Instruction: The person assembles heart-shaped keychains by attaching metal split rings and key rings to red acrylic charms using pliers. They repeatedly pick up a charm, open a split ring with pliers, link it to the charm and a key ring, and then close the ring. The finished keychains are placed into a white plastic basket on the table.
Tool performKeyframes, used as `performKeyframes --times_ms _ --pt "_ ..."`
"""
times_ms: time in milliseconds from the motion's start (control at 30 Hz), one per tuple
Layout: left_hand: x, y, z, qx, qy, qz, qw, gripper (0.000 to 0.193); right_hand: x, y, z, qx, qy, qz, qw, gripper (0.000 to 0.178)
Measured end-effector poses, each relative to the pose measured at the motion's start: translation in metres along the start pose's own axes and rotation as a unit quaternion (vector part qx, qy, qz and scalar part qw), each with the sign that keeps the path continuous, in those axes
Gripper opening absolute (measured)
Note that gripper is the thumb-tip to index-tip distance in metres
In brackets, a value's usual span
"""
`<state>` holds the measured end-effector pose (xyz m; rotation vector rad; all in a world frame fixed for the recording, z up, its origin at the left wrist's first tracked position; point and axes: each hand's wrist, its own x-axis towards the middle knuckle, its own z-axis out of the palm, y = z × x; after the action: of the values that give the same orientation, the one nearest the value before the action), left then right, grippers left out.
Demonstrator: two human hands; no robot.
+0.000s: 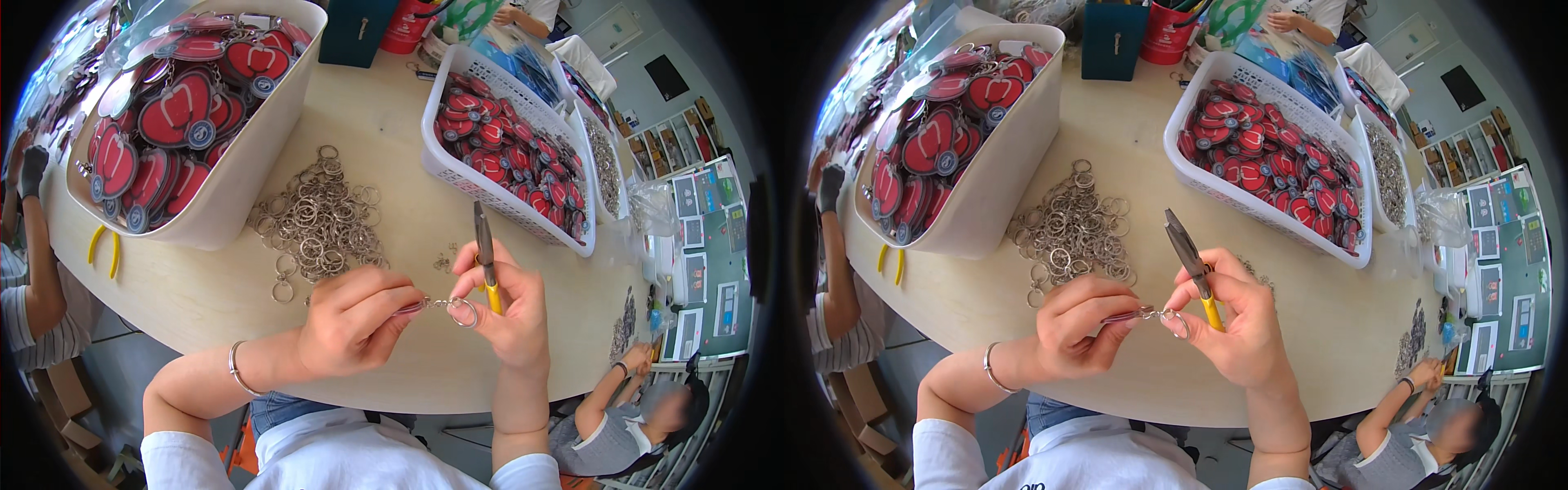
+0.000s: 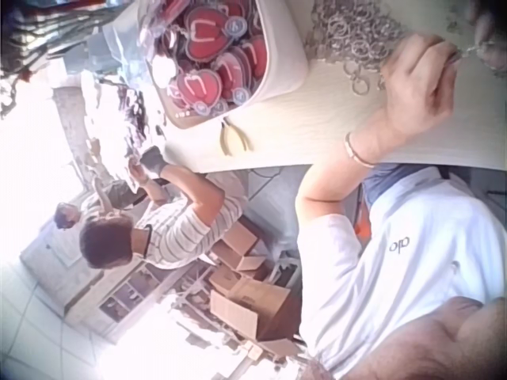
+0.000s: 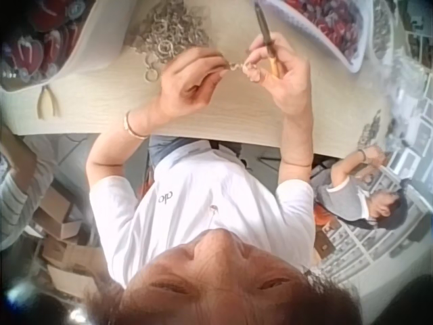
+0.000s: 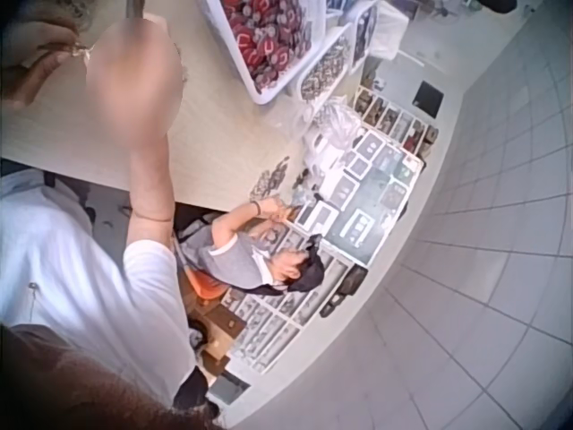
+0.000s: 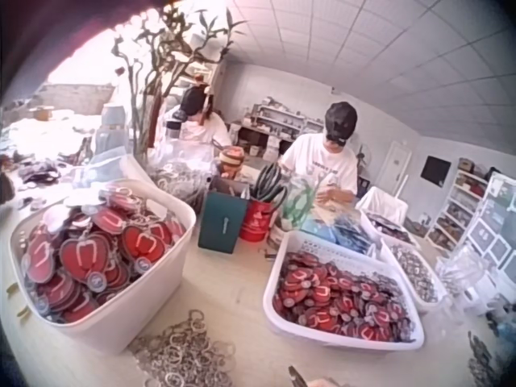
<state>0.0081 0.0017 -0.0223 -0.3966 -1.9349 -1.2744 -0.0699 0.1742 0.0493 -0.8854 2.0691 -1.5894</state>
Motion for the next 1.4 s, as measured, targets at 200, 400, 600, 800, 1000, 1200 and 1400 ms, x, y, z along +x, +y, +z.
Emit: performKeyframes --times_ms 200,400,600,800,1000,1200,1400 --pt "0.001 -0.002 -0.008 0.032 0.010 0.053 0.998 0.030 -0.011 0.002 0.003 -0.102 0.040 -0.021 0.994 0.022" --pt "0.007 -0.001 -0.020 0.096 0.003 0.156 0.983 0.039 -0.041 -0.003 0.007 -0.297 0.025 -0.101 0.949 0.037" --pt "0.008 0.001 -0.024 0.121 -0.013 0.180 0.976 0.042 -0.051 0.000 0.012 -0.337 0.026 -0.127 0.933 0.035" --pt "0.009 0.001 -0.024 0.127 -0.020 0.192 0.973 0.042 -0.051 0.000 0.014 -0.331 0.030 -0.141 0.933 0.032" --pt "0.009 0.001 -0.023 0.129 -0.014 0.198 0.971 0.040 -0.050 0.000 0.017 -0.332 0.039 -0.158 0.929 0.033" --pt "0.008 0.003 -0.026 0.132 -0.028 0.194 0.972 0.040 -0.052 0.003 0.020 -0.334 0.048 -0.167 0.926 0.032" --pt "0.007 0.005 -0.028 0.127 -0.033 0.193 0.972 0.038 -0.055 0.004 0.025 -0.348 0.051 -0.174 0.920 0.030"
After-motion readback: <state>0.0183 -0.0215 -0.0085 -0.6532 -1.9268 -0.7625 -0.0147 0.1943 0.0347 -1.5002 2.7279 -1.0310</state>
